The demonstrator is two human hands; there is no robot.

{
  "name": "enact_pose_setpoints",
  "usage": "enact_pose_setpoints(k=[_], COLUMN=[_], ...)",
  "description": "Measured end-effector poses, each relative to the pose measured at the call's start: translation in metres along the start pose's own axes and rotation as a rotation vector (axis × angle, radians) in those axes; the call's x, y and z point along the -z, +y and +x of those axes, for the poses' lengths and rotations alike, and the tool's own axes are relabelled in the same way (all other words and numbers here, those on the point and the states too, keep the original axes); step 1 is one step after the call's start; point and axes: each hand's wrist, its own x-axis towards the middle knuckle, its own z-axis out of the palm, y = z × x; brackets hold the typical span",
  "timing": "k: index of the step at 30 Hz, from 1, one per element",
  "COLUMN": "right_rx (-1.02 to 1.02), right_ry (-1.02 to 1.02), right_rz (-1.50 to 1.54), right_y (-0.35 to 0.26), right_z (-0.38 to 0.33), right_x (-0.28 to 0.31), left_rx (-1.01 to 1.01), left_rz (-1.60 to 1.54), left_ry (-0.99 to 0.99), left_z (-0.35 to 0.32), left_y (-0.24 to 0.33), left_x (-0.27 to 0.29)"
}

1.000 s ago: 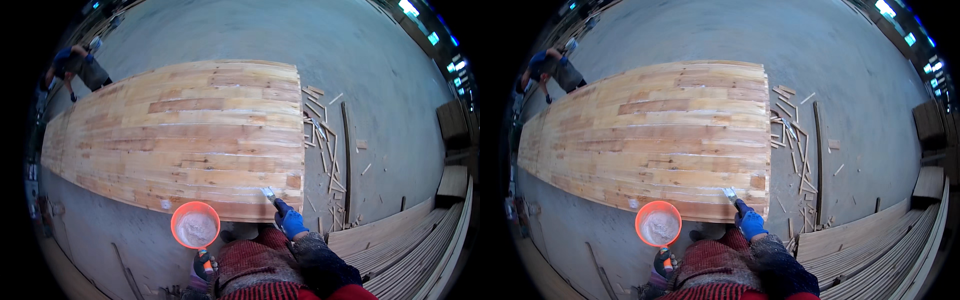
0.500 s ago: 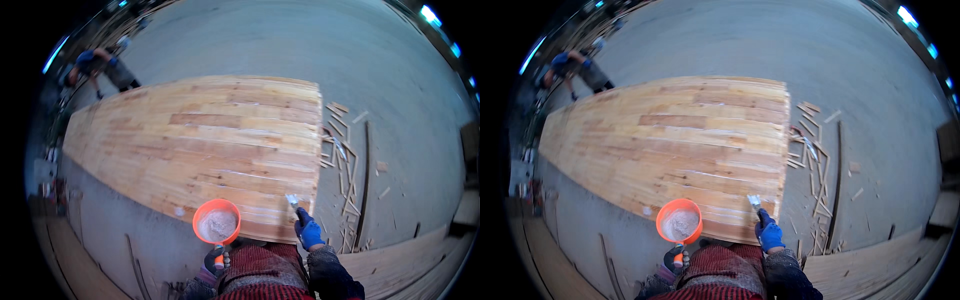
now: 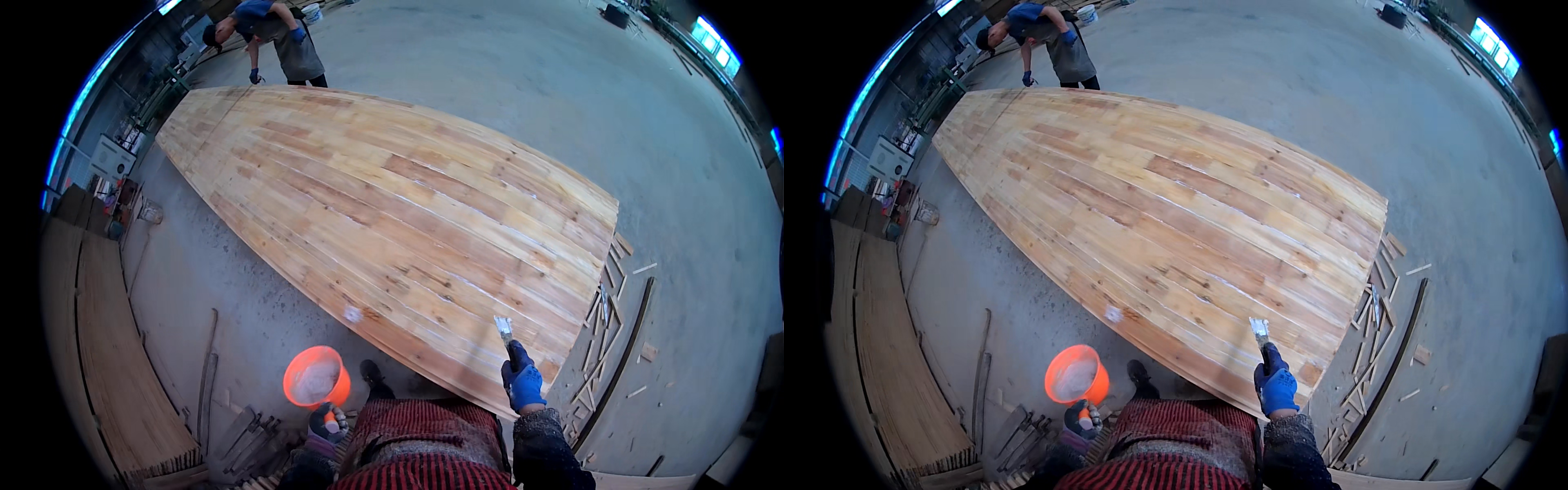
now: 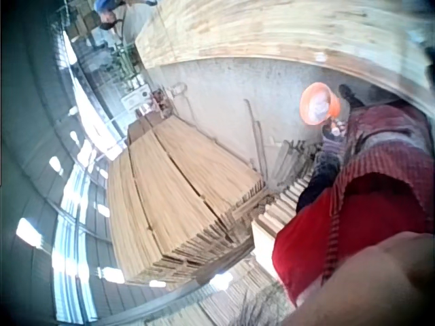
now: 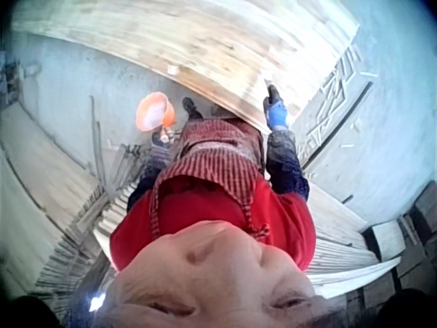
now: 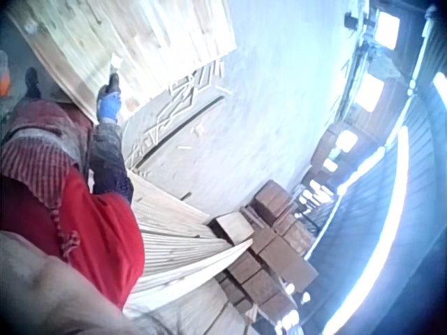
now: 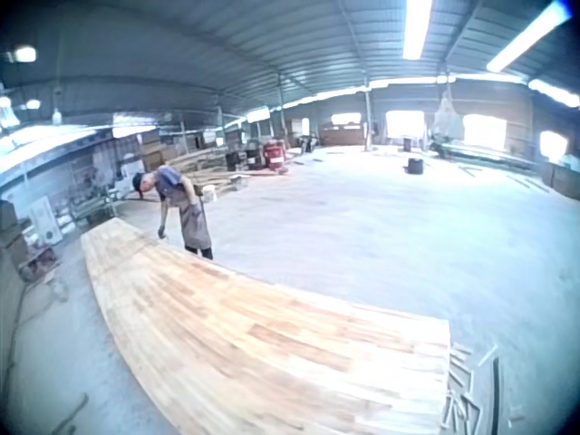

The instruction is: The person uses a putty knife to apply a white filler paste from an orange bucket into the gaps and knots of a large wooden panel. The person works systematically along the length of the panel, smoothing the filler into the wood grain.

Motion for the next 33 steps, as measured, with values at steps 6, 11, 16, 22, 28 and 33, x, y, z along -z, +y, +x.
enact_pose_setpoints(k=[6, 11, 16, 22, 28, 33], right_rx=[0.038, -0.086, -0.109, -0.151, -0.061, -0.056], right_ry=[0.068, -0.003, 0.049, 0.040, 0.087, 0.129], right_rz=[0.034, 0.078, 0.013, 0.016, 0.040, -0.019], right_y=[-0.071, -0.124, -0.159, -0.170, -0.158, -0.147], right_z=[-0.024, -0.054, -0.068, -0.054, -0.019, 0.009], right_x=[-0.077, -0.151, -0.166, -0.171, -0.168, -0.166], left_rx=[0.050, 0.090, 0.081, 0.041, 0.017, 0.015], left_rz=[-0.270, -0.203, -0.106, -0.083, 0.000, -0.063], left_ry=[0.219, 0.163, 0.109, -0.041, -0.128, -0.105], left_z=[0.044, 0.051, 0.067, 0.090, 0.087, 0.096], left_y=[0.073, 0.138, 0.187, 0.212, 0.219, 0.233], left_x=[0.104, 0.163, 0.160, 0.156, 0.105, 0.096])
